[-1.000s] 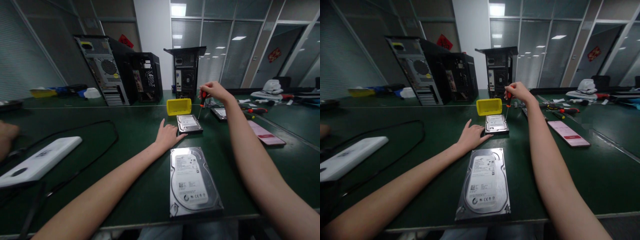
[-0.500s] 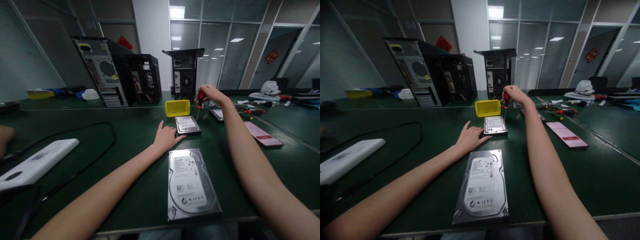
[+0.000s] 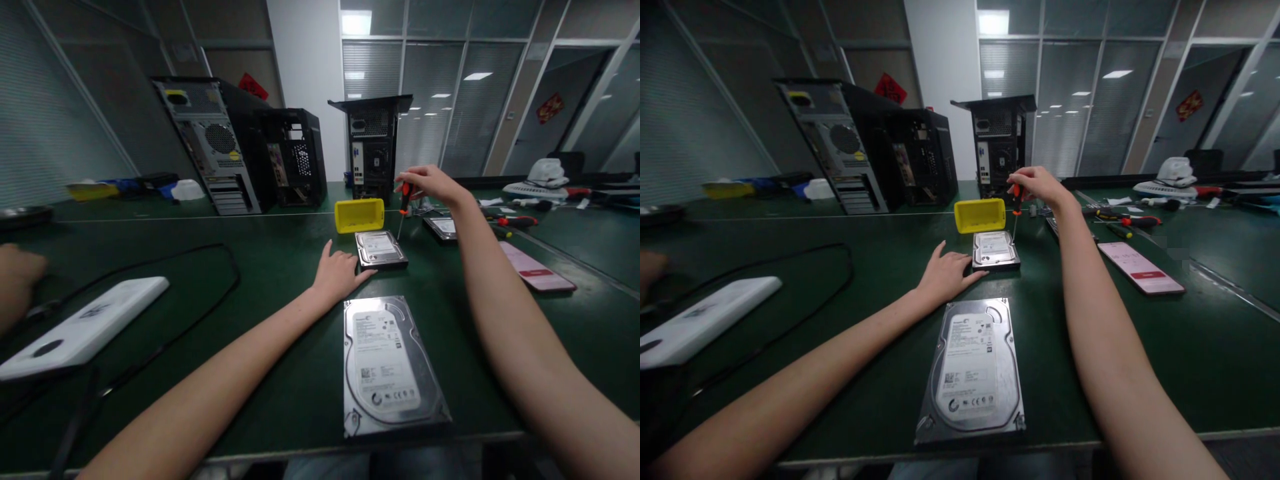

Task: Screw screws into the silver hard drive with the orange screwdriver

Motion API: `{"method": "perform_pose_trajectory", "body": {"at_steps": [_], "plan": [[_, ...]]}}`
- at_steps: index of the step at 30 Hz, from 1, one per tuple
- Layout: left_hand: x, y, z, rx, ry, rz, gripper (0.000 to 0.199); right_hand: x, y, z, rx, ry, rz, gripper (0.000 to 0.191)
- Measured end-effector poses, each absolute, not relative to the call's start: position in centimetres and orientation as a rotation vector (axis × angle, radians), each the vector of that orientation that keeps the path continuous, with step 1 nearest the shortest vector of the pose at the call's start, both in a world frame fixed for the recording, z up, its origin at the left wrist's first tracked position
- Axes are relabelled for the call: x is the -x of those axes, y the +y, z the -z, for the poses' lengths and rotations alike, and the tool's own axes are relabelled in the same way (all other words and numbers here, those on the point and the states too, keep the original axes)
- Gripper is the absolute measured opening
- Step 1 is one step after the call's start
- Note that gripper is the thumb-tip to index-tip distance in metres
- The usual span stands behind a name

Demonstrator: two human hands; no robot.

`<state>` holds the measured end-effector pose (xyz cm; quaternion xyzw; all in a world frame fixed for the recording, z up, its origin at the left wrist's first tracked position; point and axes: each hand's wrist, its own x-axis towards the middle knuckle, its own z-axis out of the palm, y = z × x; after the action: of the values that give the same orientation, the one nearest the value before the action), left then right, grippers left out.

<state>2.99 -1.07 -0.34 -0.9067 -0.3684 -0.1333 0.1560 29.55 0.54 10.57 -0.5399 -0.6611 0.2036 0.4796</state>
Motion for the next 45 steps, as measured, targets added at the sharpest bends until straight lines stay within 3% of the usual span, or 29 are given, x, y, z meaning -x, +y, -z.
{"method": "perform_pose_trajectory", "body": {"at_steps": [4, 10, 17, 32, 45], "plan": [[-3.0, -1.2, 0.2, 2.6, -1.024, 0.398, 0.065, -29.4, 0.7, -10.1, 1.244, -1.656, -0.429, 0.034], [-3.0, -1.1, 0.2, 2.591, -1.003, 0.413, 0.062, -29.7, 0.9, -9.6, 1.202, -1.637, -0.37, 0.023], [-3.0, -1.2, 0.0, 2.628, -1.011, 0.412, 0.064, -29.7, 0.5, -9.6, 1.277, -1.584, -0.601, 0.02], [-2.9, -1.5, -0.2, 2.633, -1.015, 0.395, 0.069, -29.2, 0.3, -10.0, 1.289, -1.51, -0.776, 0.038], [-2.9, -1.4, -0.1, 2.636, -1.0, 0.418, 0.066, -29.5, 0.1, -10.5, 1.219, -1.536, -0.747, 0.021]]}}
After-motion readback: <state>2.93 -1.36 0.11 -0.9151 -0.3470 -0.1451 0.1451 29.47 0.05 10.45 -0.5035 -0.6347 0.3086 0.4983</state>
